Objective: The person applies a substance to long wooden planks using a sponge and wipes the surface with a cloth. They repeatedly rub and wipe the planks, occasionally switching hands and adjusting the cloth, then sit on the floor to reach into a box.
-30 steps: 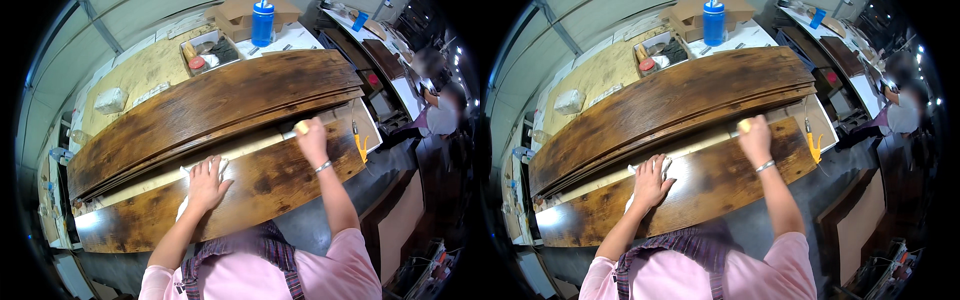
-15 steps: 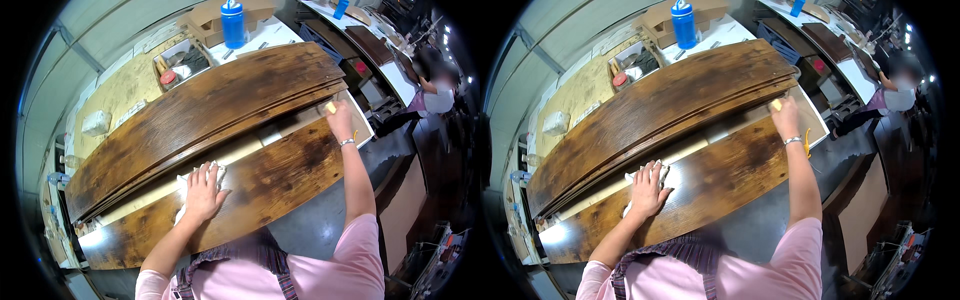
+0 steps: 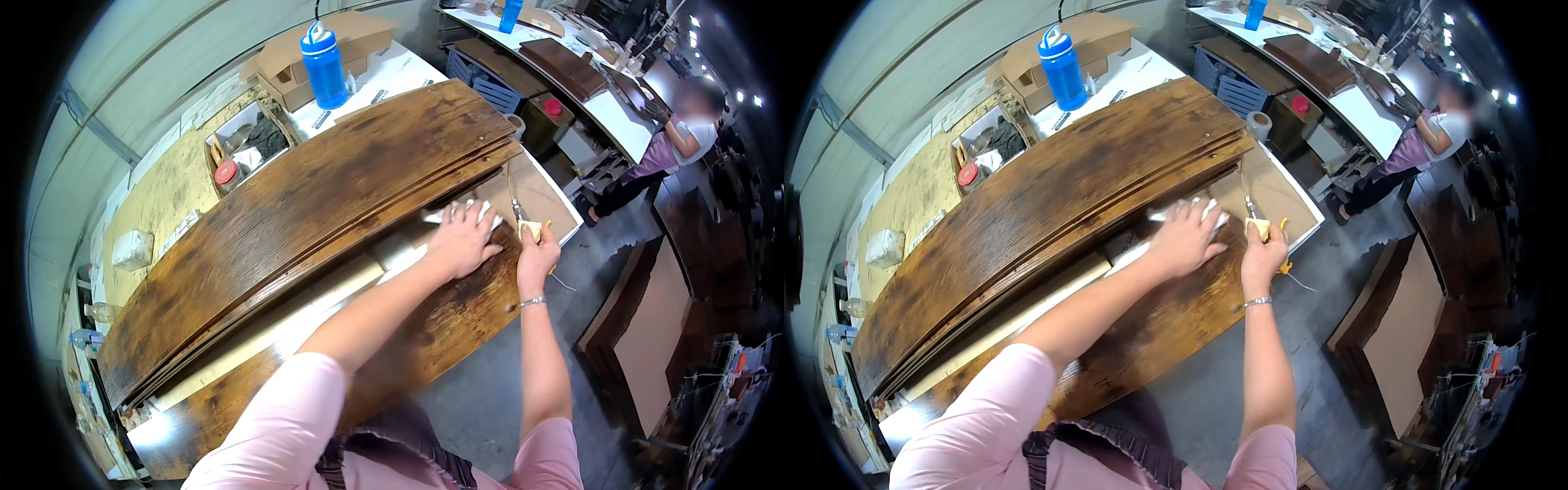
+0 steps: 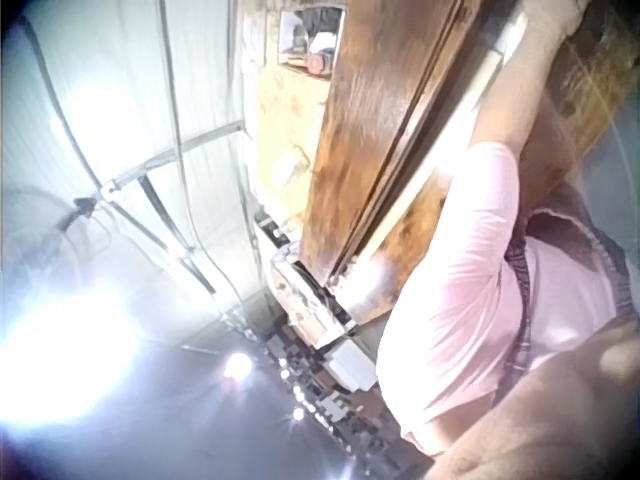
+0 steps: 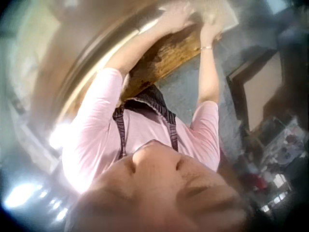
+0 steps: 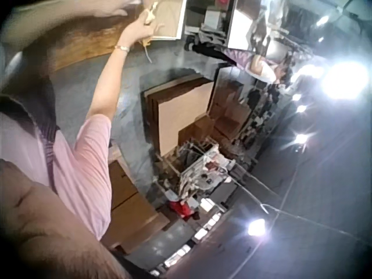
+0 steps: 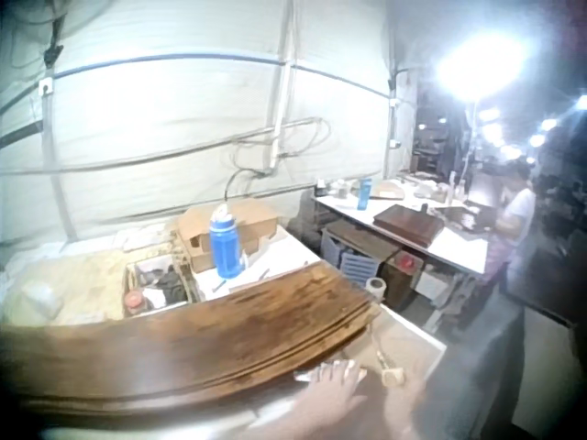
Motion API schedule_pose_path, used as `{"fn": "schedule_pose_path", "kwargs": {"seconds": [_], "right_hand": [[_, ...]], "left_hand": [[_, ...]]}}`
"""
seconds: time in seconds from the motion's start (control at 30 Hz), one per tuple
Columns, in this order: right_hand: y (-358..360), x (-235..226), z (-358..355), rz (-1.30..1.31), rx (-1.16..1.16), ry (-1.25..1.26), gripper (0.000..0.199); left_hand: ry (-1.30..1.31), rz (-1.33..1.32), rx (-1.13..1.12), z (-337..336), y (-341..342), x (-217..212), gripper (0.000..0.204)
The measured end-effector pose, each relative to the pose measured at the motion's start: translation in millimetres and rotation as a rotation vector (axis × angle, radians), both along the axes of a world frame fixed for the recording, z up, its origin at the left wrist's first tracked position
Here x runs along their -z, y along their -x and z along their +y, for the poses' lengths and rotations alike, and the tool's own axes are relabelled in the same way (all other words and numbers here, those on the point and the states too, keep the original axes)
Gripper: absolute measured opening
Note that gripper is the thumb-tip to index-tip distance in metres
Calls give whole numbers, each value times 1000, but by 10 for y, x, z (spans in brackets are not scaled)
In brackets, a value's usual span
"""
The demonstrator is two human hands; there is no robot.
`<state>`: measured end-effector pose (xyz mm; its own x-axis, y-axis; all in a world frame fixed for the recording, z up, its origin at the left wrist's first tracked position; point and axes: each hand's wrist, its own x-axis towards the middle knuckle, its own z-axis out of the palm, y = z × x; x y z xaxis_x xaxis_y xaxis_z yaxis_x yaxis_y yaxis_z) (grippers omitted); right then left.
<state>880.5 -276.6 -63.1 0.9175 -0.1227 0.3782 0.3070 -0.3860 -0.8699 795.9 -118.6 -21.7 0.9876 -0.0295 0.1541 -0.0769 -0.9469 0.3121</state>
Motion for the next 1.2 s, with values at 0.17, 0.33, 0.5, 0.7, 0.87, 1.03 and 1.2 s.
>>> {"fn": "schedule_pose_path", "kwargs": {"seconds": [0.17,0.33,0.5,0.7,0.87,1.03,1.2], "right_hand": [[97,-136,4,-24,50,115,22],[64,-171,-42,4,36,170,24],[336,-537,442,-57,-338,361,25],[90,-594,652,14,-351,707,30],[-335,-638,457,63,-352,637,33],[-472,-355,264,217,-526,437,34],[-609,-273,-103,373,-616,417,37]], "left_hand": [[63,96,-19,59,57,-29,76],[1,252,-70,576,1533,-212,81],[-57,292,-304,870,2897,-242,82],[12,170,-390,848,2986,-254,76],[35,182,-406,858,2978,-259,75],[55,176,-398,866,2965,-253,72],[29,165,-413,864,2989,-243,72]]}}
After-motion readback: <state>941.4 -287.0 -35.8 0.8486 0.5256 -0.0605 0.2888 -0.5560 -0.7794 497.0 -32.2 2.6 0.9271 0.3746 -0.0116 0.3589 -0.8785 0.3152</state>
